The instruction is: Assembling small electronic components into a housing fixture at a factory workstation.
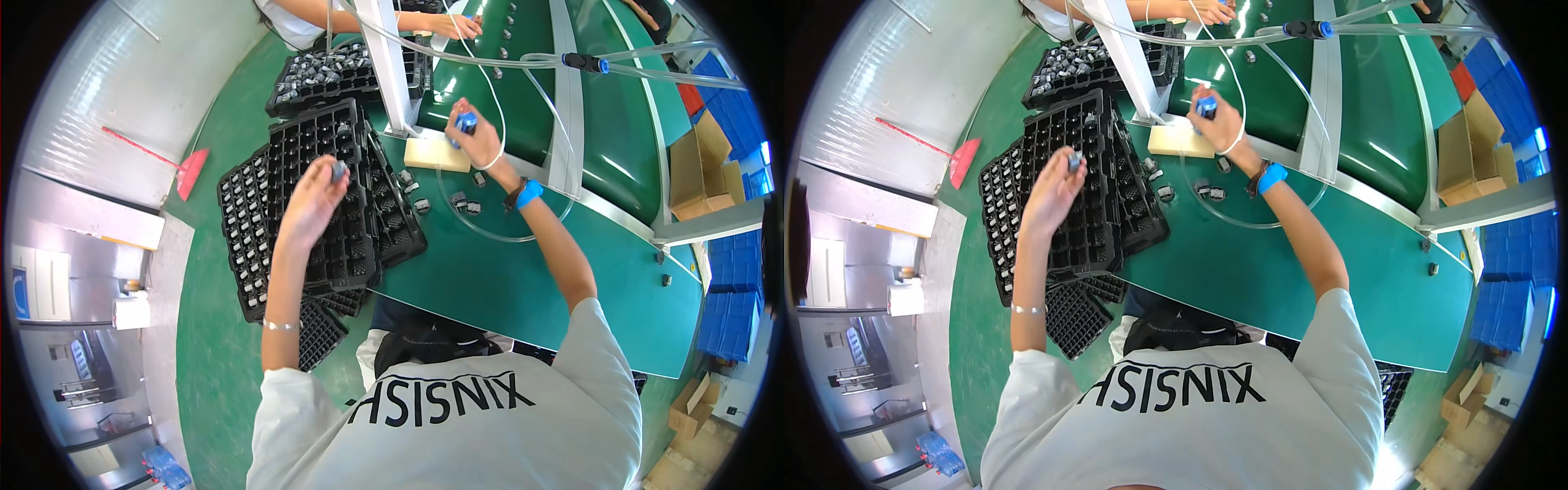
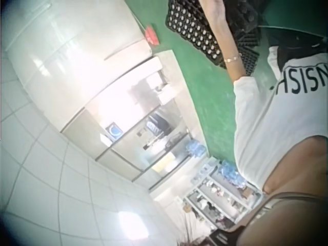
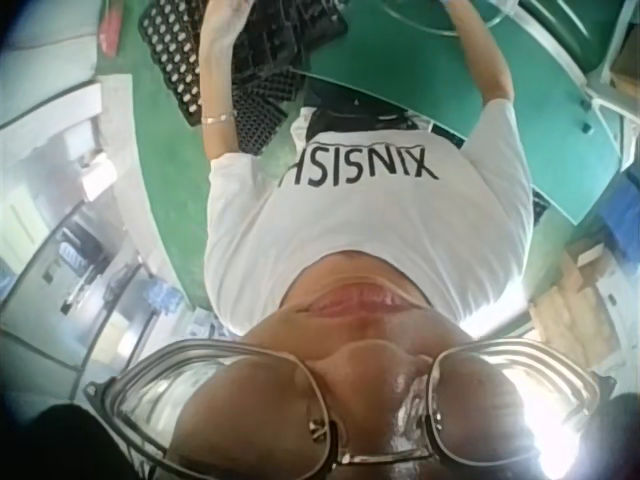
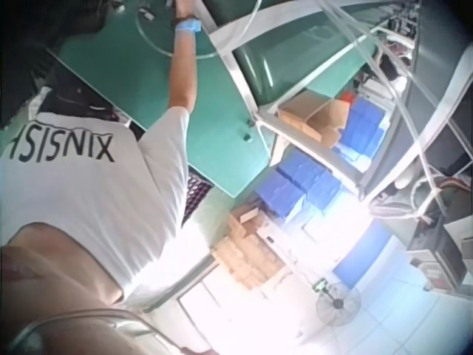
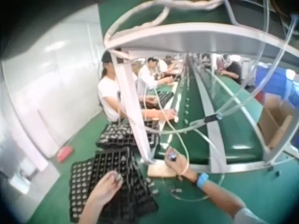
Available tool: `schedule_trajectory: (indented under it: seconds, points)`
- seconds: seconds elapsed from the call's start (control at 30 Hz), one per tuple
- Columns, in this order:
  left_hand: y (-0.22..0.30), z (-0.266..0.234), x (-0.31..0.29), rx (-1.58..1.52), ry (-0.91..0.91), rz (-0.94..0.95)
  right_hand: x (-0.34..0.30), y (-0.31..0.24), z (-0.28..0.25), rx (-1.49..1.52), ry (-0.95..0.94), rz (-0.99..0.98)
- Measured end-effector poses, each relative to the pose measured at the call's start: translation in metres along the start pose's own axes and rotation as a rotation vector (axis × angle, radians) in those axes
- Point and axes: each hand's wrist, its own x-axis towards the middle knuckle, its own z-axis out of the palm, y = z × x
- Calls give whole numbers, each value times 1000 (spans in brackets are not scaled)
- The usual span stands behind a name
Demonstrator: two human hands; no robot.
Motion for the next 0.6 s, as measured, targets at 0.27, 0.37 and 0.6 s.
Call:
schedule_trajectory:
  seconds: [0.27, 0.37, 0.6]
  points:
    - [-28, 24, -70, -140, 19, -32, 58, 52, -48, -499, 312, 103]
    - [-33, 29, -81, -125, 65, -5, 65, 63, -51, -566, 266, 97]
    - [-30, 64, -78, 30, 169, 117, 63, 45, -49, -715, 329, -42]
